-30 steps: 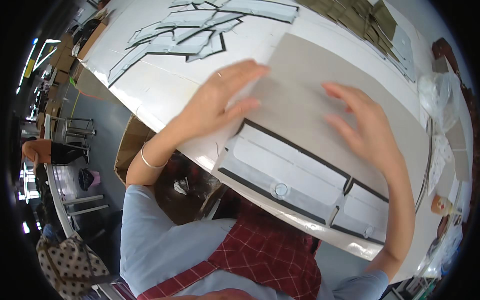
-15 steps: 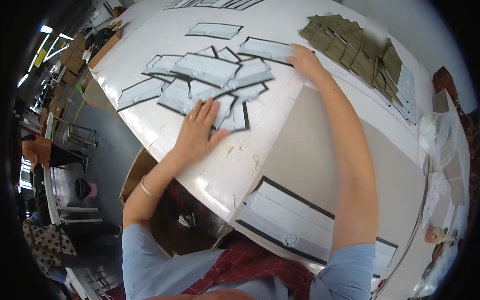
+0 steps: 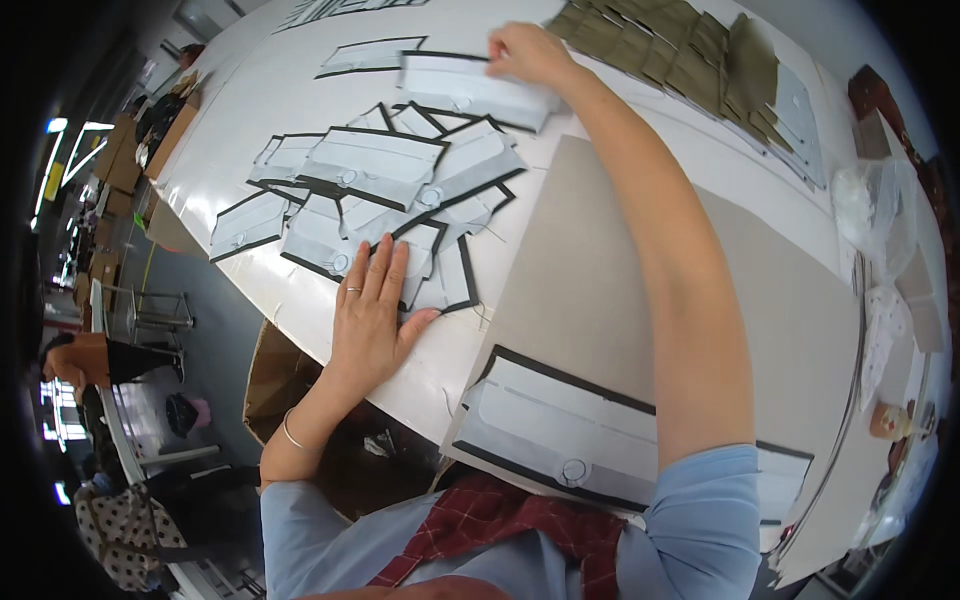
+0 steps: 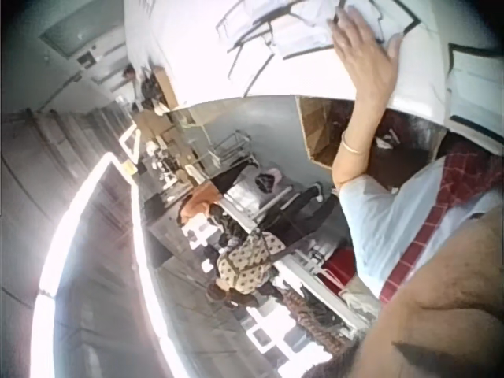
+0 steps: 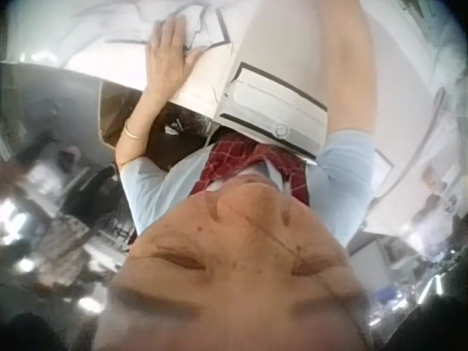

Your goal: The person arranges multiple white face masks on a table, aligning them in rows. They then use a squeeze bottle to apply a yellowish liquid onto the center of each mask.

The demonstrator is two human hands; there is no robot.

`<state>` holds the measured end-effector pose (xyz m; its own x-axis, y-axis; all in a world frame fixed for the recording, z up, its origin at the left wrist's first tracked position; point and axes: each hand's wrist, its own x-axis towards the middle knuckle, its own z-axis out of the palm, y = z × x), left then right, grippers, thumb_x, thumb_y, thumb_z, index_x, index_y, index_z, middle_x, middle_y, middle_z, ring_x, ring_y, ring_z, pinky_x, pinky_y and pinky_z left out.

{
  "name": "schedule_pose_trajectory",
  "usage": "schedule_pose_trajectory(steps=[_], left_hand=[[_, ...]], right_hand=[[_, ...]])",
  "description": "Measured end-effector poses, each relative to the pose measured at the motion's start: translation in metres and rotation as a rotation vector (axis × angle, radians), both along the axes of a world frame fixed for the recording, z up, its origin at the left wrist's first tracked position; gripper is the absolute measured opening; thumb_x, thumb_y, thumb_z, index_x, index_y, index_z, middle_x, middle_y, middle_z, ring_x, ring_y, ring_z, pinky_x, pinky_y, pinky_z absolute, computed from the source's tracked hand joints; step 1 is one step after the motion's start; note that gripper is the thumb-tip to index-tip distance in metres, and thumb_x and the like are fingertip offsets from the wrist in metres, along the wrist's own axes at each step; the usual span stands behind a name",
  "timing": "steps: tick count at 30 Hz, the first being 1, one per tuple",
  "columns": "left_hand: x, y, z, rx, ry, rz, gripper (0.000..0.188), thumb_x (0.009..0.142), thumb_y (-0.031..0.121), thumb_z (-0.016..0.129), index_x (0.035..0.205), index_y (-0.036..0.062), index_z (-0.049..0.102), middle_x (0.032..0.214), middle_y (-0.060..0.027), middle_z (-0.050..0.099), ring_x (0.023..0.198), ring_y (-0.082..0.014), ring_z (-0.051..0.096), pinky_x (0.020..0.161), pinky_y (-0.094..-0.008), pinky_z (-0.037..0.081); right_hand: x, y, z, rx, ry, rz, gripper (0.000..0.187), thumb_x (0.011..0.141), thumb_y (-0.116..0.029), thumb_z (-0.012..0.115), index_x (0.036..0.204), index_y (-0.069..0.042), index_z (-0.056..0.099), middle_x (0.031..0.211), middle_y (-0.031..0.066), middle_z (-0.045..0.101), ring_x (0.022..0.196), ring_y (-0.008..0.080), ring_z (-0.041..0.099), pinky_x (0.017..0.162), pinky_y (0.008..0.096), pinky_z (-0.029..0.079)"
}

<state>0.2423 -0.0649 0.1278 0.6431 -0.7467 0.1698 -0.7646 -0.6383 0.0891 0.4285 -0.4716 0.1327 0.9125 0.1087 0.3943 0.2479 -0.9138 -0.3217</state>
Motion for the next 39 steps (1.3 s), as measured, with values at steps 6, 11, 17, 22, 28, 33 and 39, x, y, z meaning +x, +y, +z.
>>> schedule_pose_trajectory(steps=[6, 11, 17, 22, 28, 33, 39], left_hand=[[0.004, 0.009, -0.005, -0.017, -0.062, -0.007, 0.08, 0.095, 0.052, 0.063, 0.15, -0.0015, 0.043, 0.154, -0.0258, 0.044, 0.14, -0.05, 0.039, 0.111, -0.056, 0.036], [0.035, 0.0, 0.022, -0.231, 0.003, -0.016, 0.047, 0.1, 0.038, 0.06, 0.127, 0.0008, 0.065, 0.122, -0.0175, 0.069, 0.112, -0.04, 0.062, 0.094, -0.0469, 0.049], [0.041, -0.023, 0.029, -0.46, 0.108, -0.155, 0.03, 0.098, 0.022, 0.066, 0.12, 0.0015, 0.068, 0.109, -0.0165, 0.073, 0.101, -0.0355, 0.067, 0.085, -0.0399, 0.053], [0.041, -0.03, 0.025, -0.386, 0.156, -0.16, 0.035, 0.094, 0.018, 0.07, 0.125, 0.004, 0.067, 0.112, -0.0144, 0.073, 0.096, -0.0325, 0.069, 0.081, -0.0399, 0.054], [0.054, -0.02, 0.018, -0.387, 0.335, -0.067, 0.04, 0.095, 0.017, 0.069, 0.132, 0.0024, 0.063, 0.124, -0.0151, 0.07, 0.112, -0.0275, 0.067, 0.097, -0.0372, 0.05], [0.062, -0.014, 0.014, -0.354, 0.091, -0.205, 0.041, 0.094, 0.017, 0.071, 0.13, -0.0005, 0.062, 0.127, -0.0178, 0.066, 0.114, -0.0331, 0.064, 0.099, -0.0409, 0.049], [0.104, -0.023, 0.003, -0.301, -0.325, -0.162, 0.058, 0.091, 0.029, 0.075, 0.137, 0.0013, 0.056, 0.139, -0.0194, 0.058, 0.131, -0.0396, 0.052, 0.105, -0.0498, 0.045]], right_hand=[[-0.107, 0.046, 0.126, 0.1, -0.429, 0.139, 0.029, 0.09, -0.007, 0.069, 0.118, -0.001, 0.066, 0.091, 0.0101, 0.076, 0.081, 0.0213, 0.071, 0.079, 0.0299, 0.054], [-0.275, 0.05, 0.144, 0.611, 0.377, 0.026, 0.03, 0.09, -0.012, 0.072, 0.118, -0.004, 0.066, 0.083, 0.0081, 0.071, 0.07, 0.0156, 0.065, 0.068, 0.0293, 0.053], [-0.362, 0.031, 0.067, 0.92, 0.778, 0.006, 0.044, 0.087, -0.005, 0.074, 0.129, -0.006, 0.063, 0.093, 0.0055, 0.076, 0.077, 0.0064, 0.068, 0.074, 0.0208, 0.054], [-0.374, 0.028, 0.042, 0.964, 0.799, -0.053, 0.043, 0.087, -0.003, 0.073, 0.128, -0.006, 0.063, 0.094, 0.0055, 0.076, 0.081, 0.0072, 0.069, 0.075, 0.0216, 0.054], [-0.366, 0.032, 0.042, 0.868, 0.796, -0.05, 0.041, 0.085, -0.003, 0.074, 0.125, -0.005, 0.065, 0.096, 0.003, 0.074, 0.079, 0.008, 0.067, 0.075, 0.0223, 0.052], [-0.358, 0.037, 0.075, 0.343, 0.635, -0.052, 0.047, 0.08, -0.005, 0.078, 0.125, -0.007, 0.067, 0.109, 0.0014, 0.068, 0.092, 0.012, 0.062, 0.08, 0.028, 0.052], [-0.248, 0.062, 0.076, 0.245, 0.386, 0.15, 0.049, 0.083, -0.012, 0.075, 0.13, -0.008, 0.065, 0.122, 0.0048, 0.067, 0.107, 0.0174, 0.06, 0.088, 0.0326, 0.051]])
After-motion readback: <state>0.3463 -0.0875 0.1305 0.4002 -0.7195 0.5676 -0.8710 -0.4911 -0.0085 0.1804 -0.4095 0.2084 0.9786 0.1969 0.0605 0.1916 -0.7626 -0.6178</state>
